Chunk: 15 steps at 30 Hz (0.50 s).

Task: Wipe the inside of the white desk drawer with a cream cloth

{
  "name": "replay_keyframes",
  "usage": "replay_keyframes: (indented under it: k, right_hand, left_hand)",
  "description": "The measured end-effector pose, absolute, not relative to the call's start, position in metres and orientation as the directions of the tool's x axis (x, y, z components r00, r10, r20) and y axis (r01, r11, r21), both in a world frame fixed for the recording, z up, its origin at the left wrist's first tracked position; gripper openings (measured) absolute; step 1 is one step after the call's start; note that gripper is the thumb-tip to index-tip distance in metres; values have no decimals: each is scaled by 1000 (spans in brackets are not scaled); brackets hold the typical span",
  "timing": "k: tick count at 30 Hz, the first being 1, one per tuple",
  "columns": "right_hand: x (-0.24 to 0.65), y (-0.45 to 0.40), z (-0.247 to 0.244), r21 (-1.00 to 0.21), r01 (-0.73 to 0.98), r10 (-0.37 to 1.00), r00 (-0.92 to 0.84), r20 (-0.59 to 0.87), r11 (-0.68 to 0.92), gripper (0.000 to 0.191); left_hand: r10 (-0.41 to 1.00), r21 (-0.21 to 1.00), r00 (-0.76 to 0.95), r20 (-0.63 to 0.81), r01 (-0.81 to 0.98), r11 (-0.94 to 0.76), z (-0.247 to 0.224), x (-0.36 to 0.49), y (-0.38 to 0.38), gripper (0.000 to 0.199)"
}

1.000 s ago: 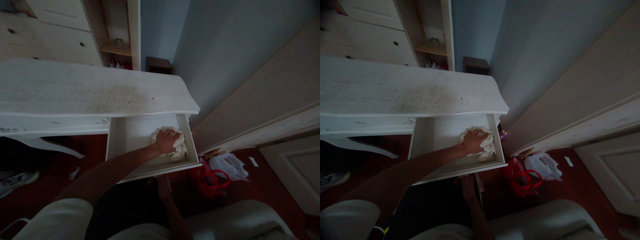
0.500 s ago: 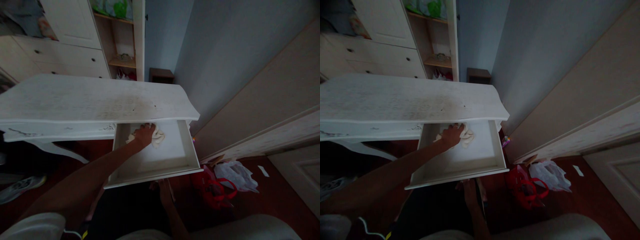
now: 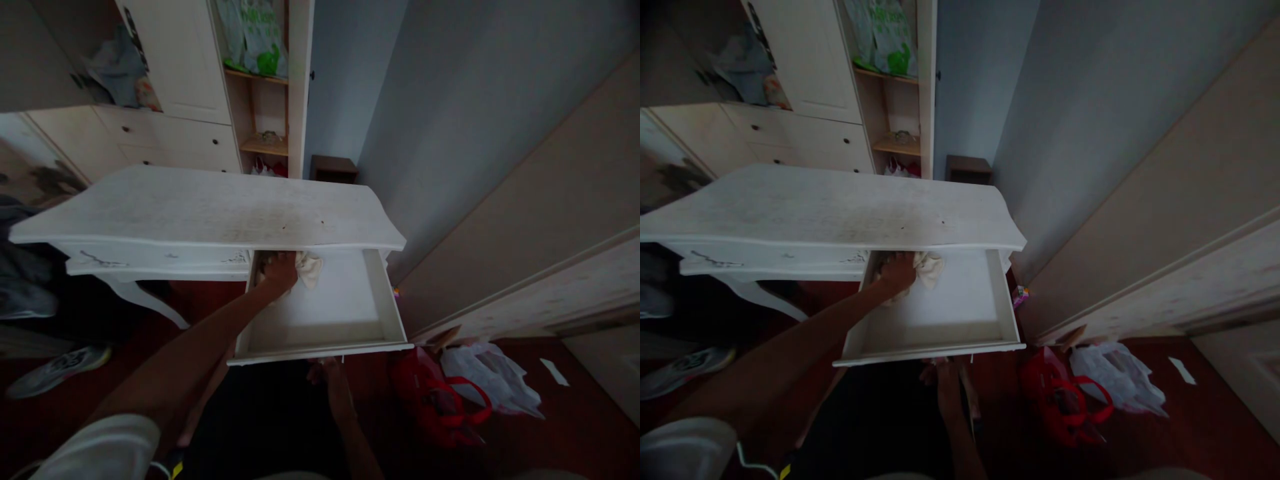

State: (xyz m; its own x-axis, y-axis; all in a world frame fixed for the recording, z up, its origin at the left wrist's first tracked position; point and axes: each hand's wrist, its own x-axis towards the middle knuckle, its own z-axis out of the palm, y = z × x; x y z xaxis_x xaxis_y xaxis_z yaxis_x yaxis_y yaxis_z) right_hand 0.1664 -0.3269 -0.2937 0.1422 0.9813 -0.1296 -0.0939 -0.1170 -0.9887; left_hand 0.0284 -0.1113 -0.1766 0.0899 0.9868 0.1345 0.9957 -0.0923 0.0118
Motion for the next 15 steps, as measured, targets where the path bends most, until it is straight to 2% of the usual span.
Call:
replay_keyframes:
  k: [7, 11, 15]
  right_hand:
    - [165, -328, -291, -987, -125, 982, 147, -117, -99, 65]
    - [165, -327, -289, -992, -94, 983, 151, -100, -87, 70]
    - [169, -327, -287, -996, 4, 984, 157, -87, -89, 65]
  left_hand:
    - [974, 74, 28, 223, 996, -45, -188, 48, -104, 44]
    - [954, 95, 123, 274, 984, -154, -192, 77, -107, 46]
    - [926, 124, 234, 295, 952, -280, -193, 118, -105, 50]
